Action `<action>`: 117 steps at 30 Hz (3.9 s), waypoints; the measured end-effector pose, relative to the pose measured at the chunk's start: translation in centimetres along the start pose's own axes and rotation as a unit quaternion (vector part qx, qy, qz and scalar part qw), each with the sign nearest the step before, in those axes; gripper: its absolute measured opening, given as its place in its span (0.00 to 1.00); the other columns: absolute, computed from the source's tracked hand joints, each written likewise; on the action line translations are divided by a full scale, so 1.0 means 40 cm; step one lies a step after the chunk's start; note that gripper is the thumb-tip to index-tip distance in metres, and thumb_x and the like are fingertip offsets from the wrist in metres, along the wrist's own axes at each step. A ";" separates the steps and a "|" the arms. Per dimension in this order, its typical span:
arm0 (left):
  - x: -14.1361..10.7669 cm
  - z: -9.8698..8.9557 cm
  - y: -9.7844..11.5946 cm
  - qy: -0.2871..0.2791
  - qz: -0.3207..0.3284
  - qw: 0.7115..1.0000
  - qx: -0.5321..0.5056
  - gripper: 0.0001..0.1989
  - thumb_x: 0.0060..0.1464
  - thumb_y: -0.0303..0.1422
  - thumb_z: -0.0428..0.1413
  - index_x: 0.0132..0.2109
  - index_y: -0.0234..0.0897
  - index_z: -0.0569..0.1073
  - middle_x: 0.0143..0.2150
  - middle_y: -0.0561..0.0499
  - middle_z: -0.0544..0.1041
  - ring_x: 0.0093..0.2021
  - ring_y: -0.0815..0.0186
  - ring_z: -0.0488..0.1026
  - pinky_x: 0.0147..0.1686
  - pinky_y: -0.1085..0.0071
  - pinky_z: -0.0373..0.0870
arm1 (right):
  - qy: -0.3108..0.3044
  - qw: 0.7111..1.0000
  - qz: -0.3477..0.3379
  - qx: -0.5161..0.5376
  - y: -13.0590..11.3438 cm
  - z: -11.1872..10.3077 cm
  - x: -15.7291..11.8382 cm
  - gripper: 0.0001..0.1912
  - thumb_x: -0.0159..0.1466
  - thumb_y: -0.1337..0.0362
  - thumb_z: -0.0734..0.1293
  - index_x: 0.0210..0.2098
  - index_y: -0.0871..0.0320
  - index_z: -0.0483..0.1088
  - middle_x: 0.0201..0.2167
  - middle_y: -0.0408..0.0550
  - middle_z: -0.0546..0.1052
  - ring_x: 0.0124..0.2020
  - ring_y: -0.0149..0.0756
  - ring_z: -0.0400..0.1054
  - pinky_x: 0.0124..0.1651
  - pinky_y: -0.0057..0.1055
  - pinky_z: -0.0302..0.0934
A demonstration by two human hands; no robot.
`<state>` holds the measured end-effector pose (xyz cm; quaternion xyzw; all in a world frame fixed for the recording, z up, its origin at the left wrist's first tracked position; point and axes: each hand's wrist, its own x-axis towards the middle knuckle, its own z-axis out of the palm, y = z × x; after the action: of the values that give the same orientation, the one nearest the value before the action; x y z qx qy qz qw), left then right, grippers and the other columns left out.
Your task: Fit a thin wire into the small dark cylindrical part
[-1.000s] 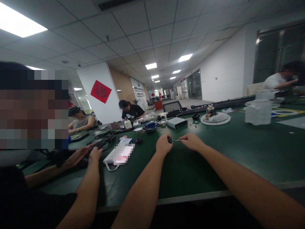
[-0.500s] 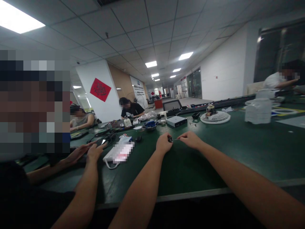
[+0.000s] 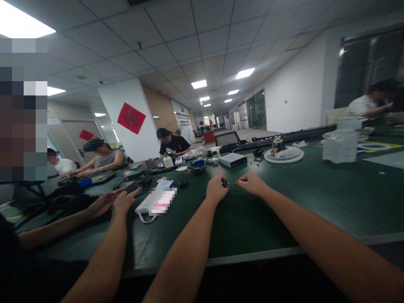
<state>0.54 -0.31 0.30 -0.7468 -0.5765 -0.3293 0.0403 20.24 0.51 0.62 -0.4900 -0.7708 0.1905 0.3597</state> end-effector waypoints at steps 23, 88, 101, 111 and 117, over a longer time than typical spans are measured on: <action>0.002 -0.007 -0.002 0.016 0.050 0.999 0.011 0.08 0.50 0.26 0.59 0.39 0.40 0.74 0.41 0.50 0.77 0.43 0.63 0.73 0.43 0.70 0.66 | -0.015 0.998 -0.004 0.056 0.002 0.002 0.001 0.18 0.60 0.62 0.62 0.40 0.60 0.83 0.27 0.45 0.81 0.28 0.35 0.70 0.31 0.26 0.58; 0.003 0.006 -0.025 -0.085 -0.104 0.990 0.044 0.18 0.47 0.28 0.60 0.47 0.40 0.70 0.44 0.44 0.80 0.45 0.56 0.77 0.45 0.65 0.69 | -0.020 0.999 0.031 0.025 0.040 0.030 0.008 0.15 0.48 0.72 0.74 0.23 0.56 0.63 0.30 0.42 0.80 0.33 0.34 0.75 0.34 0.27 0.62; -0.007 0.001 0.025 -0.104 0.088 0.990 -0.041 0.14 0.51 0.36 0.62 0.46 0.43 0.72 0.43 0.51 0.81 0.42 0.61 0.77 0.39 0.71 0.69 | 0.060 0.981 -0.029 0.183 0.013 0.024 0.009 0.22 0.47 0.65 0.73 0.21 0.53 0.51 0.29 0.43 0.81 0.35 0.39 0.77 0.37 0.31 0.67; -0.003 0.005 0.022 -0.103 0.092 0.990 -0.039 0.15 0.50 0.35 0.64 0.45 0.42 0.72 0.41 0.51 0.80 0.40 0.62 0.76 0.38 0.71 0.69 | 0.085 0.989 -0.012 0.122 0.015 0.014 0.006 0.21 0.50 0.67 0.72 0.22 0.53 0.52 0.27 0.42 0.80 0.34 0.37 0.76 0.32 0.27 0.62; -0.006 0.001 0.023 -0.114 0.103 0.987 -0.044 0.16 0.49 0.32 0.64 0.46 0.41 0.73 0.41 0.50 0.80 0.41 0.61 0.77 0.39 0.71 0.70 | 0.072 0.996 0.009 0.044 0.029 0.020 0.008 0.20 0.50 0.63 0.75 0.22 0.54 0.56 0.23 0.40 0.77 0.27 0.33 0.71 0.26 0.26 0.55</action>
<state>1.35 -0.80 0.45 -0.8359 -0.4822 -0.2610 -0.0254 20.29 1.35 -0.54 -0.4936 -0.7291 0.1915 0.4337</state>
